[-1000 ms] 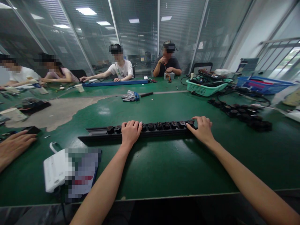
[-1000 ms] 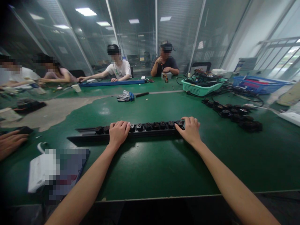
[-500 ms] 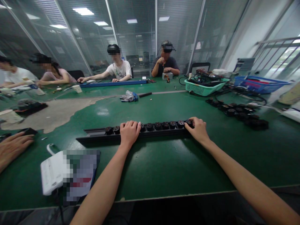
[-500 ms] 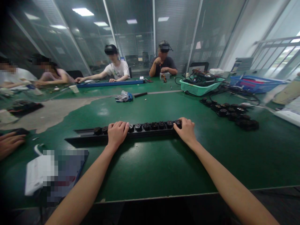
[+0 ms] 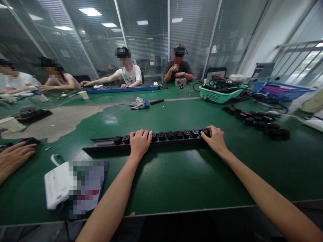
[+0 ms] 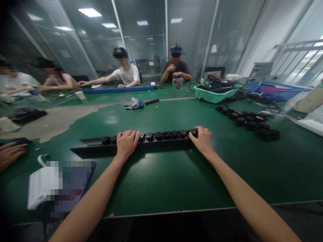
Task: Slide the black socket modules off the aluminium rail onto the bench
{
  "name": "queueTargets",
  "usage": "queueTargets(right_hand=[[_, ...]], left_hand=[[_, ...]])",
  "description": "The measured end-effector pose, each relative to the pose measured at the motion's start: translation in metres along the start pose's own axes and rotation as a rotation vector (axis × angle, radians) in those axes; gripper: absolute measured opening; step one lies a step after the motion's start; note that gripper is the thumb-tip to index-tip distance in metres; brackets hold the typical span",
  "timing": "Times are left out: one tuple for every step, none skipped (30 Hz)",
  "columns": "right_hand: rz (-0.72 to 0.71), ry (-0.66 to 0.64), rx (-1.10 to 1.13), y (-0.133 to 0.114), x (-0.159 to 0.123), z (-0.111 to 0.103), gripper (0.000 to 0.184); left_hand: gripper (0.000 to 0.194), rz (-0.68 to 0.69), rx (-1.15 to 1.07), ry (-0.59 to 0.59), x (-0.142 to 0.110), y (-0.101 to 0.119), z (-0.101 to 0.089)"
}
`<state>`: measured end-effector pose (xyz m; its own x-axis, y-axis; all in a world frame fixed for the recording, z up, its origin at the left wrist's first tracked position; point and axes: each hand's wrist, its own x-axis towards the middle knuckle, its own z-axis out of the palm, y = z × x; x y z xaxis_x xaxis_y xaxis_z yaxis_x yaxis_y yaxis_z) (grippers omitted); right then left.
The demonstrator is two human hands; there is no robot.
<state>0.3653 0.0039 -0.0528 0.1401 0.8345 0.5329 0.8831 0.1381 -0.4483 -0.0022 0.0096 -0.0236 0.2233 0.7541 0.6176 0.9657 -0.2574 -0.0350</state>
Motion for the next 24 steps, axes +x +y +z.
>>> queueTargets(right_hand=[[-0.001,0.003,-0.001,0.0004,0.0001,-0.0001,0.034],[-0.001,0.006,-0.001,0.0007,0.0001,-0.0002,0.035],[-0.001,0.009,-0.001,0.0011,0.0002,-0.0003,0.035],[0.0,0.01,0.0,0.0015,0.0004,-0.0004,0.034],[0.0,0.009,0.001,0.0019,0.0005,-0.0004,0.034],[0.001,0.007,0.0,0.0022,0.0007,-0.0005,0.033],[0.002,0.005,-0.005,0.0025,0.0008,-0.0006,0.032],[0.004,0.004,-0.01,0.0028,0.0009,-0.0006,0.032],[0.005,0.003,-0.016,0.0031,0.001,-0.0006,0.031],[0.005,0.002,-0.019,0.0033,0.001,-0.0006,0.031],[0.005,0.001,-0.02,0.0035,0.001,-0.0006,0.031],[0.006,0.0,-0.019,0.0037,0.001,-0.0005,0.031],[0.007,-0.002,-0.016,0.0039,0.001,-0.0004,0.031],[0.007,-0.002,-0.013,0.0042,0.0009,-0.0003,0.032],[0.006,-0.002,-0.011,0.0045,0.0009,-0.0003,0.033],[0.005,0.0,-0.009,0.0049,0.0009,-0.0003,0.033],[0.002,0.003,-0.007,0.0053,0.0009,-0.0004,0.034],[0.0,0.006,-0.004,0.0057,0.0009,-0.0006,0.034],[-0.001,0.008,-0.002,0.0062,0.001,-0.0008,0.034],[0.0,0.01,-0.002,0.0066,0.001,-0.0011,0.034],[0.003,0.013,-0.003,0.0069,0.001,-0.0015,0.033],[0.006,0.013,-0.005,0.0073,0.001,-0.0018,0.033],[0.008,0.013,-0.006,0.0076,0.0011,-0.0022,0.033],[0.01,0.014,-0.007,0.0079,0.0012,-0.0025,0.033]], left_hand=[[0.045,-0.002,-0.005,0.001,0.0,0.0,0.0],[0.044,-0.002,-0.007,0.003,0.0001,0.0001,0.0],[0.044,-0.001,-0.005,0.005,0.0001,0.0001,0.0001],[0.044,0.0,0.0,0.007,0.0001,0.0002,0.0001],[0.045,0.002,0.006,0.009,0.0001,0.0002,0.0],[0.045,0.002,0.01,0.009,0.0001,0.0004,-0.0002],[0.045,0.003,0.013,0.007,0.0001,0.0005,-0.0004],[0.045,0.002,0.013,0.004,0.0,0.0007,-0.0007],[0.045,0.001,0.012,0.0,0.0,0.0008,-0.001],[0.045,0.0,0.011,-0.002,0.0,0.001,-0.0013],[0.045,0.0,0.011,-0.004,0.0,0.0011,-0.0015],[0.045,-0.001,0.01,-0.004,0.0,0.0012,-0.0016],[0.045,-0.001,0.008,-0.002,0.0,0.0012,-0.0016],[0.044,-0.002,0.005,-0.001,0.0001,0.0011,-0.0015],[0.044,-0.003,0.001,0.0,0.0001,0.001,-0.0013],[0.044,-0.004,-0.002,0.001,0.0001,0.0009,-0.001],[0.044,-0.004,-0.002,0.002,0.0001,0.0007,-0.0008],[0.044,-0.003,0.0,0.003,0.0001,0.0006,-0.0006],[0.044,0.0,0.004,0.003,0.0001,0.0004,-0.0005],[0.045,0.002,0.008,0.003,0.0001,0.0004,-0.0005],[0.045,0.003,0.01,0.003,0.0001,0.0003,-0.0006],[0.045,0.004,0.009,0.002,0.0001,0.0003,-0.0007],[0.045,0.003,0.007,0.001,0.0001,0.0004,-0.0008],[0.045,0.001,0.004,0.0,0.0002,0.0004,-0.0009]])
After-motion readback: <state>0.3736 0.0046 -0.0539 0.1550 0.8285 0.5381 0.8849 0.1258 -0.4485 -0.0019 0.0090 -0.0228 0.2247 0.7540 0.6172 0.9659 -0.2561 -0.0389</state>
